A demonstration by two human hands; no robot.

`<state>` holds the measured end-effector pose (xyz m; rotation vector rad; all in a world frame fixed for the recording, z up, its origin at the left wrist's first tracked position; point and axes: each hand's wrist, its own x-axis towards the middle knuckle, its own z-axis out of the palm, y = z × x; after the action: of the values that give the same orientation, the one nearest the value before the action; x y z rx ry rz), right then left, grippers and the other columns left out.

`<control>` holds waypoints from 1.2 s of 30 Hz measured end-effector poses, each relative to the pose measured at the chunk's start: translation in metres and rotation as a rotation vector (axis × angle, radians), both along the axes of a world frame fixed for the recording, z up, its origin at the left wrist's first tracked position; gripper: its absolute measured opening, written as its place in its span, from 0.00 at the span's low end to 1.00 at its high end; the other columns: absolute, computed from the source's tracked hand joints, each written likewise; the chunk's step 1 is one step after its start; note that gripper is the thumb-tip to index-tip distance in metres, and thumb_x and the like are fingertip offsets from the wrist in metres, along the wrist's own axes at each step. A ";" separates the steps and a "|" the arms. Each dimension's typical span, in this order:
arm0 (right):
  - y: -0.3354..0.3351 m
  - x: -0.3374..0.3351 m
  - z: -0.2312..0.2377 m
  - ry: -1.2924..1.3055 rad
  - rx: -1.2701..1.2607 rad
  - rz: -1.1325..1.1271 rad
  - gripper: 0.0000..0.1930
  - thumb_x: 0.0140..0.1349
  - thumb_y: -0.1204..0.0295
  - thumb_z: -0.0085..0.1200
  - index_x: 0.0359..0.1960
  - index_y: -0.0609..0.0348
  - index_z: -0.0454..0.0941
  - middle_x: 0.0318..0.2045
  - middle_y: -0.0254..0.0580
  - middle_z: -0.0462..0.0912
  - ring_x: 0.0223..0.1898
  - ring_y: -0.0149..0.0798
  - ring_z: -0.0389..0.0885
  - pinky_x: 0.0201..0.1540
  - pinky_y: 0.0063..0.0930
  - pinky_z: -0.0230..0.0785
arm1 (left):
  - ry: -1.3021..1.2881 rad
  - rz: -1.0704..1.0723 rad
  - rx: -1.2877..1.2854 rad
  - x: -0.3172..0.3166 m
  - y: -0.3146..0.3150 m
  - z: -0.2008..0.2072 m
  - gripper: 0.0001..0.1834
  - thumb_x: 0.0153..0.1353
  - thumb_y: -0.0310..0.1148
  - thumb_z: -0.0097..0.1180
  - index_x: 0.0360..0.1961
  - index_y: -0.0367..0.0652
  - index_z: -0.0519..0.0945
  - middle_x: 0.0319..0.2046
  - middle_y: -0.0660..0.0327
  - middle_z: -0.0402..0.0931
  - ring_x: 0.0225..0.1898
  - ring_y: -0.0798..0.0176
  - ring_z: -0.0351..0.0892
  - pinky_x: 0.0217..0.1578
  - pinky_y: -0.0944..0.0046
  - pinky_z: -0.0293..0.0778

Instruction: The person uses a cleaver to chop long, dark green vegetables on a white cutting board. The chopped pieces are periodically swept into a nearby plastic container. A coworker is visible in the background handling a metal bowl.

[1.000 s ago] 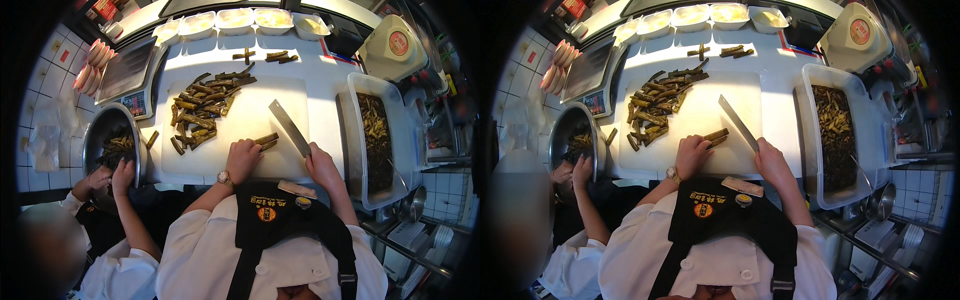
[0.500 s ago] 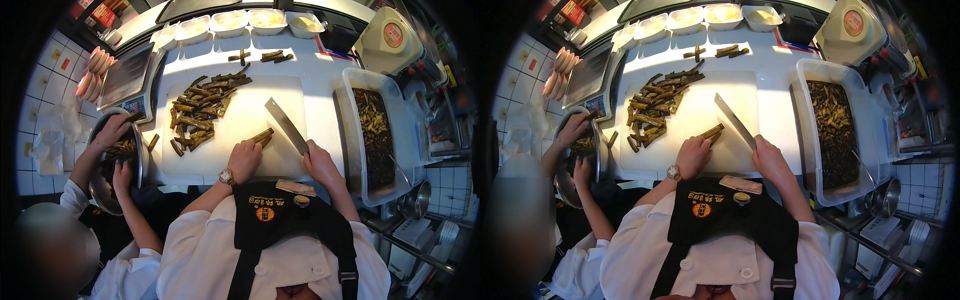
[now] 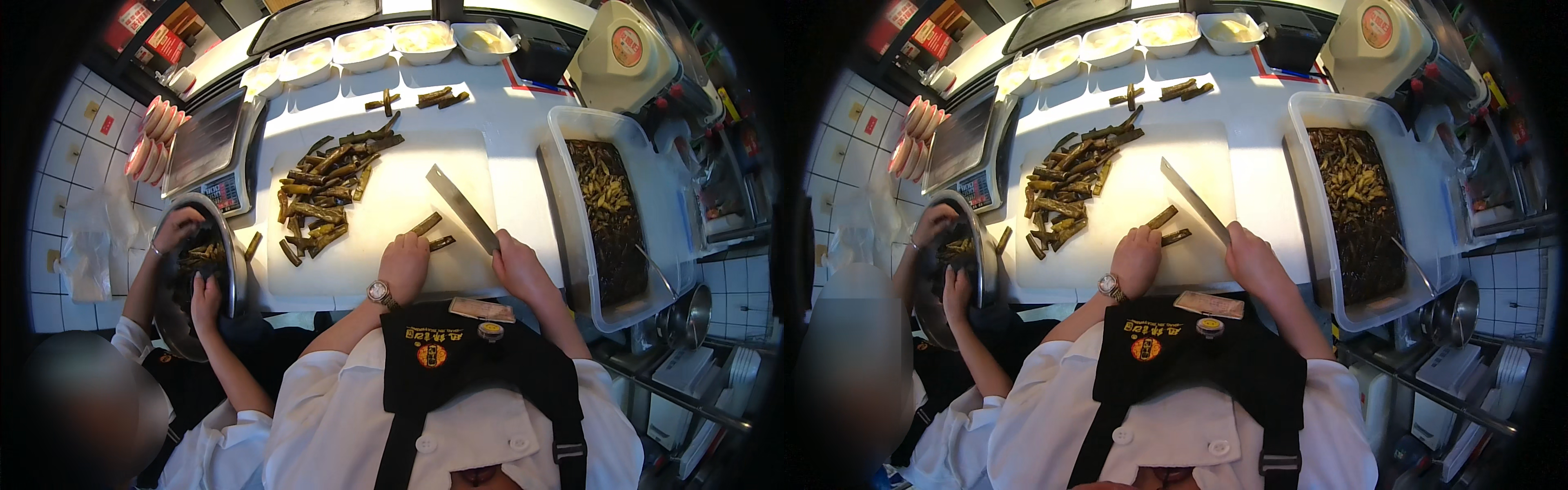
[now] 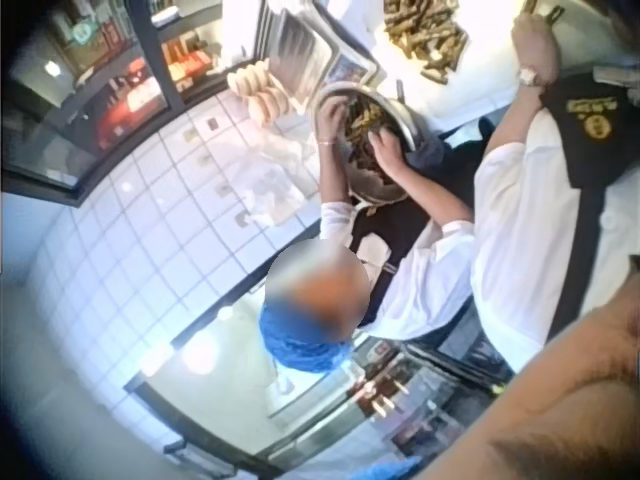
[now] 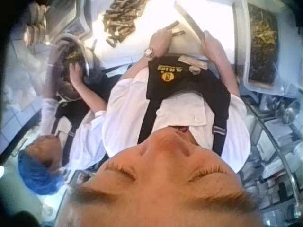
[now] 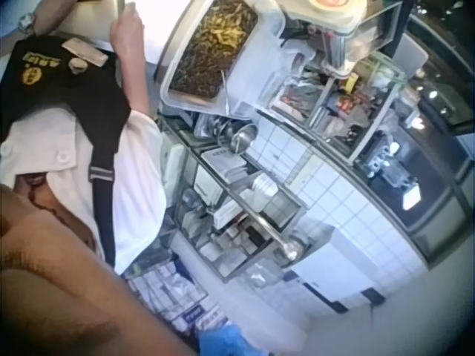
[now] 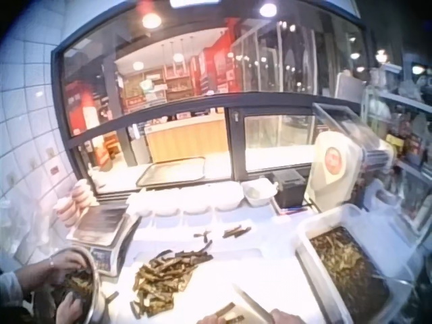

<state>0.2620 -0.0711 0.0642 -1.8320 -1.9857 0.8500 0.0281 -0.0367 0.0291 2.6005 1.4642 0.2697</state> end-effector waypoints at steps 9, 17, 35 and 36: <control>-0.001 0.000 0.000 0.010 0.003 -0.007 0.10 0.62 0.75 0.47 0.43 0.66 0.65 0.33 0.64 0.77 0.37 0.65 0.77 0.40 0.52 0.69 | -0.285 -0.050 0.243 0.009 0.002 -0.012 0.18 0.56 0.27 0.50 0.49 0.38 0.73 0.49 0.49 0.71 0.53 0.47 0.71 0.53 0.52 0.68; -0.001 -0.001 0.002 0.000 -0.006 0.018 0.09 0.63 0.76 0.46 0.43 0.65 0.65 0.34 0.63 0.77 0.37 0.65 0.77 0.40 0.52 0.69 | -0.129 -0.130 0.228 0.008 -0.010 -0.037 0.28 0.56 0.36 0.59 0.58 0.39 0.72 0.63 0.54 0.65 0.66 0.52 0.61 0.65 0.46 0.56; -0.004 -0.002 0.025 -0.029 -0.006 0.161 0.07 0.64 0.74 0.45 0.42 0.62 0.67 0.34 0.58 0.79 0.36 0.61 0.79 0.39 0.52 0.72 | -0.319 -0.125 0.152 0.004 -0.007 -0.033 0.23 0.51 0.25 0.53 0.52 0.42 0.78 0.49 0.59 0.74 0.55 0.55 0.70 0.56 0.55 0.66; -0.005 -0.002 0.027 -0.037 -0.002 0.180 0.07 0.64 0.73 0.45 0.42 0.61 0.68 0.34 0.57 0.79 0.35 0.61 0.79 0.39 0.52 0.72 | -0.336 -0.125 0.135 0.003 -0.008 -0.034 0.23 0.51 0.25 0.53 0.52 0.42 0.78 0.49 0.58 0.74 0.54 0.54 0.70 0.55 0.55 0.66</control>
<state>0.2600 -0.0757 0.0910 -1.7006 -2.1999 0.8743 0.0307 -0.0442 -0.0045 2.5713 1.2024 0.7702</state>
